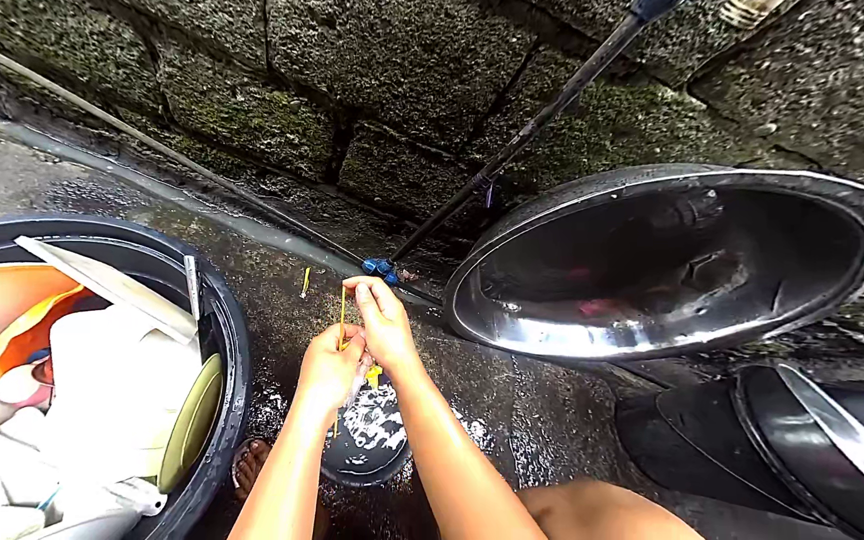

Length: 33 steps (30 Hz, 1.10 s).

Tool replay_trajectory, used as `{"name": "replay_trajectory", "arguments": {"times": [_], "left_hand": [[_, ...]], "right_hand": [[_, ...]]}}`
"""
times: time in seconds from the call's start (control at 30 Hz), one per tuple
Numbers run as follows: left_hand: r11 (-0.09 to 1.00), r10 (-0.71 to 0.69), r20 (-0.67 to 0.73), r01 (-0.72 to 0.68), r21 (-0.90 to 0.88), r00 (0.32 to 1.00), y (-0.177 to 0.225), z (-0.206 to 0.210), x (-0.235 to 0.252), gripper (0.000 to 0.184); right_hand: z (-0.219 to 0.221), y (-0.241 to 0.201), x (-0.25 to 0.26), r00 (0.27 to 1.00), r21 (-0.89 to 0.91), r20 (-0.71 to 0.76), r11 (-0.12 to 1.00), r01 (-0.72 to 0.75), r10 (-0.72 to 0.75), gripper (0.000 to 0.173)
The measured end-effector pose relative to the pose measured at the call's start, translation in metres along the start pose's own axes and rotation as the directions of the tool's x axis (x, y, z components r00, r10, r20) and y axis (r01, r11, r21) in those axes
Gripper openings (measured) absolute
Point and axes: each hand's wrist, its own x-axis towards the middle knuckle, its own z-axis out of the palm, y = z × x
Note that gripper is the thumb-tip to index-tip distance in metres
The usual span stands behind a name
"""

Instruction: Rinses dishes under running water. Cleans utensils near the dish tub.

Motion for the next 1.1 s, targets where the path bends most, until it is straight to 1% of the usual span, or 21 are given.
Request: {"name": "replay_trajectory", "arguments": {"times": [0.07, 0.1, 0.13, 0.17, 0.23, 0.27, 0.3, 0.4, 0.47, 0.5, 0.57, 0.63, 0.7, 0.77, 0.83, 0.87, 0.93, 1.0, 1.03, 1.07, 1.1], "left_hand": [[0.997, 0.009, -0.063, -0.014, -0.076, 0.998, 0.001, -0.002, 0.0, 0.018], [0.991, 0.001, -0.092, -0.014, -0.137, 0.996, 0.001, -0.003, 0.001, 0.019], [0.977, -0.019, -0.113, -0.005, -0.211, 0.993, 0.002, -0.005, 0.001, 0.021], [0.958, -0.049, -0.136, 0.008, -0.287, 0.989, 0.003, -0.006, 0.001, 0.022], [0.913, -0.124, -0.171, 0.044, -0.406, 0.977, 0.006, -0.006, 0.0, 0.02], [0.896, -0.155, -0.185, 0.06, -0.439, 0.97, 0.008, -0.006, -0.001, 0.018], [0.892, -0.171, -0.203, 0.063, -0.448, 0.964, 0.008, -0.006, -0.001, 0.015], [0.912, -0.147, -0.246, 0.035, -0.408, 0.958, 0.007, -0.006, 0.001, 0.013], [0.928, -0.118, -0.268, 0.01, -0.374, 0.956, 0.004, -0.007, 0.002, 0.018], [0.931, -0.114, -0.276, 0.006, -0.365, 0.954, 0.004, -0.007, 0.002, 0.02], [0.937, -0.122, -0.283, 0.017, -0.349, 0.951, 0.004, -0.007, 0.003, 0.027], [0.939, -0.138, -0.291, 0.032, -0.342, 0.947, 0.005, -0.005, 0.003, 0.033], [0.941, -0.13, -0.314, 0.017, -0.339, 0.941, 0.002, -0.004, 0.003, 0.033], [0.941, -0.1, -0.346, -0.024, -0.336, 0.933, -0.002, -0.004, 0.004, 0.03], [0.938, -0.075, -0.37, -0.061, -0.343, 0.926, -0.006, -0.003, 0.007, 0.031], [0.929, -0.075, -0.374, -0.071, -0.363, 0.924, -0.007, -0.004, 0.009, 0.035], [0.907, -0.089, -0.364, -0.076, -0.415, 0.927, -0.007, -0.005, 0.01, 0.042], [0.887, -0.091, -0.384, -0.101, -0.451, 0.919, -0.008, -0.004, 0.01, 0.045], [0.882, -0.088, -0.399, -0.115, -0.457, 0.913, -0.009, -0.004, 0.01, 0.044], [0.885, -0.081, -0.426, -0.131, -0.447, 0.901, -0.01, -0.004, 0.01, 0.043], [0.887, -0.077, -0.449, -0.144, -0.438, 0.89, -0.01, -0.005, 0.009, 0.041]], "right_hand": [[-0.005, 0.026, 0.01, 0.992, 0.165, -0.043, 0.98, -0.113, 0.121, 0.031], [-0.008, 0.047, 0.013, 0.977, 0.17, -0.08, 0.968, -0.184, 0.2, 0.029], [-0.012, 0.072, 0.014, 0.954, 0.095, -0.107, 0.958, -0.272, 0.281, 0.029], [-0.017, 0.099, 0.011, 0.927, -0.038, -0.111, 0.93, -0.365, 0.359, 0.029], [-0.023, 0.154, -0.005, 0.854, -0.348, -0.044, 0.793, -0.5, 0.519, 0.031], [-0.023, 0.179, -0.018, 0.806, -0.464, -0.006, 0.713, -0.526, 0.591, 0.033], [-0.02, 0.199, -0.033, 0.771, -0.521, 0.006, 0.66, -0.541, 0.637, 0.034], [-0.01, 0.222, -0.065, 0.682, -0.515, -0.065, 0.561, -0.649, 0.729, 0.033], [-0.006, 0.223, -0.075, 0.666, -0.433, -0.15, 0.558, -0.708, 0.73, 0.028], [-0.005, 0.219, -0.077, 0.683, -0.377, -0.189, 0.59, -0.714, 0.706, 0.026], [-0.004, 0.198, -0.073, 0.767, -0.219, -0.218, 0.736, -0.641, 0.603, 0.023], [-0.005, 0.165, -0.065, 0.874, 0.037, -0.176, 0.89, -0.454, 0.453, 0.019], [-0.007, 0.12, -0.06, 0.958, 0.304, -0.07, 0.921, -0.245, 0.278, 0.018], [-0.008, 0.077, -0.053, 0.996, 0.439, 0.05, 0.895, -0.084, 0.069, 0.021], [-0.004, 0.041, -0.045, 0.981, 0.394, 0.144, 0.917, 0.062, -0.128, 0.023], [0.0, 0.027, -0.044, 0.966, 0.326, 0.184, 0.939, 0.112, -0.18, 0.025], [0.012, 0.008, -0.047, 0.961, 0.092, 0.186, 0.977, 0.192, -0.206, 0.019], [0.023, 0.005, -0.051, 0.957, -0.159, 0.134, 0.948, 0.276, -0.257, 0.012], [0.024, 0.003, -0.053, 0.953, -0.25, 0.153, 0.923, 0.292, -0.26, 0.012], [0.023, 0.0, -0.053, 0.95, -0.296, 0.216, 0.912, 0.282, -0.224, 0.015], [0.018, -0.003, -0.053, 0.938, -0.293, 0.294, 0.917, 0.27, -0.182, 0.018]]}}
